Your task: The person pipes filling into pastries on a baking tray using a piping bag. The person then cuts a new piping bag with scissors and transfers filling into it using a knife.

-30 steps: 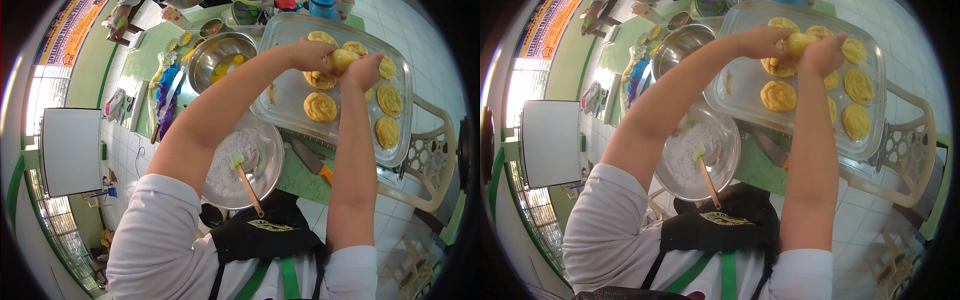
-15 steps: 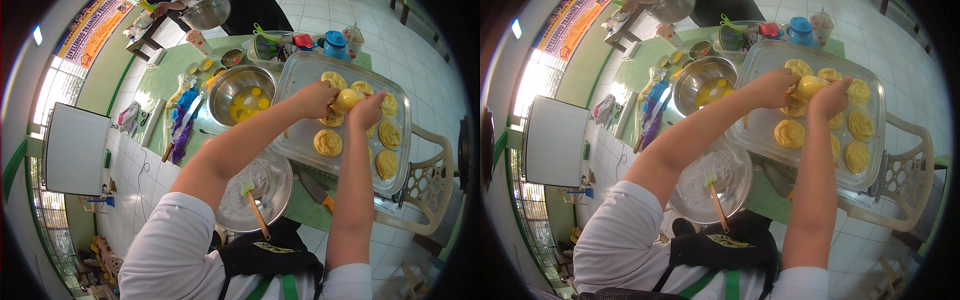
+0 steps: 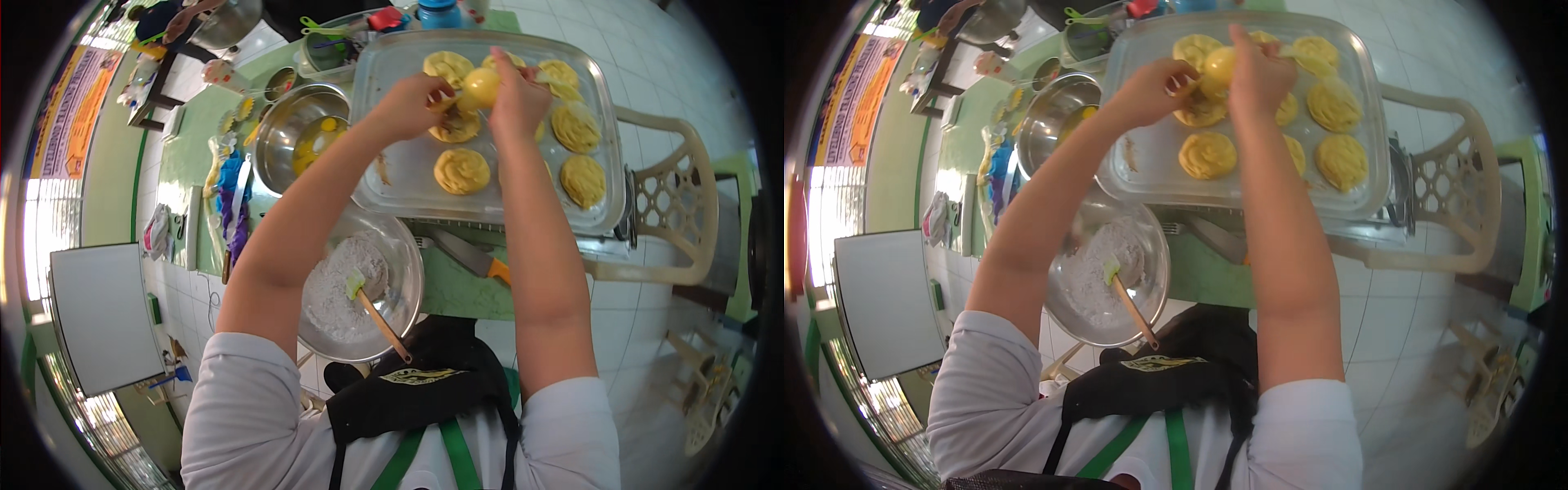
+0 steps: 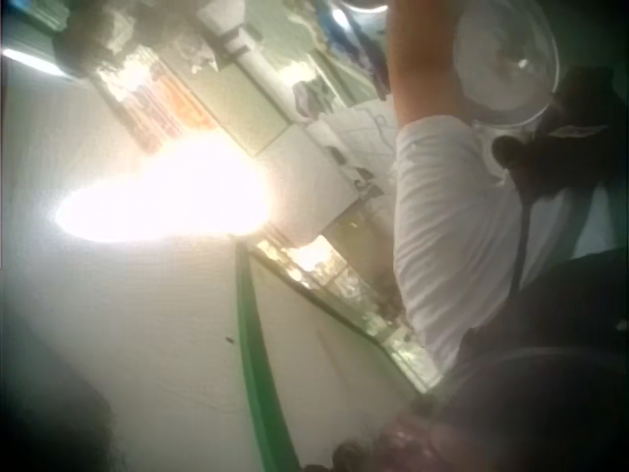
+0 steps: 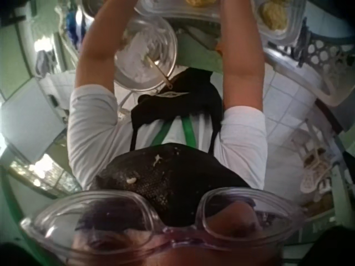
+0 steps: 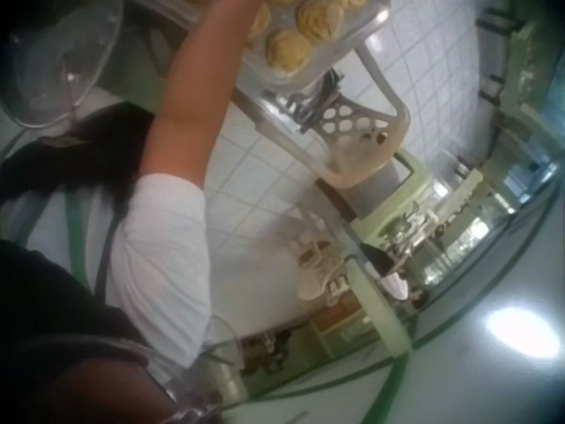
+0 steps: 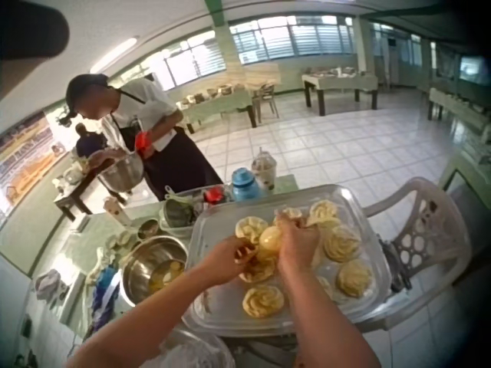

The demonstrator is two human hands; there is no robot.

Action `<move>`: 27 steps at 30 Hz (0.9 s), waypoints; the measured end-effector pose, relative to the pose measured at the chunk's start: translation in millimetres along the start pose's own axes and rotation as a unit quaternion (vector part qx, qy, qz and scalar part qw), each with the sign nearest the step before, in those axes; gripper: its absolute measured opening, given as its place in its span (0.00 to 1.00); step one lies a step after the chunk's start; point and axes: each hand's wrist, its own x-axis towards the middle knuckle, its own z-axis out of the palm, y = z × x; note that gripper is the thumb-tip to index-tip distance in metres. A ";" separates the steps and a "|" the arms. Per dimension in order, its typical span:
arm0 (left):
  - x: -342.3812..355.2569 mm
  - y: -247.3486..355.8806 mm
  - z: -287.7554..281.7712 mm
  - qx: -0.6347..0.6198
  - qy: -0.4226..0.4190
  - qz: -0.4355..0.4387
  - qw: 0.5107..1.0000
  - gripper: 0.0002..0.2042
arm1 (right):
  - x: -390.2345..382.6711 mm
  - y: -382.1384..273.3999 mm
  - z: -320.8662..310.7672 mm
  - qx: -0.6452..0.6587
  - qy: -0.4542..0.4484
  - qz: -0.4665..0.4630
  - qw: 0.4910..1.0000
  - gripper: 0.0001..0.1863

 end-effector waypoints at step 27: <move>20.1 19.4 3.4 0.048 -0.073 0.077 0.993 0.25 | -13.9 -23.9 -3.0 -0.106 -0.122 0.046 0.986 0.13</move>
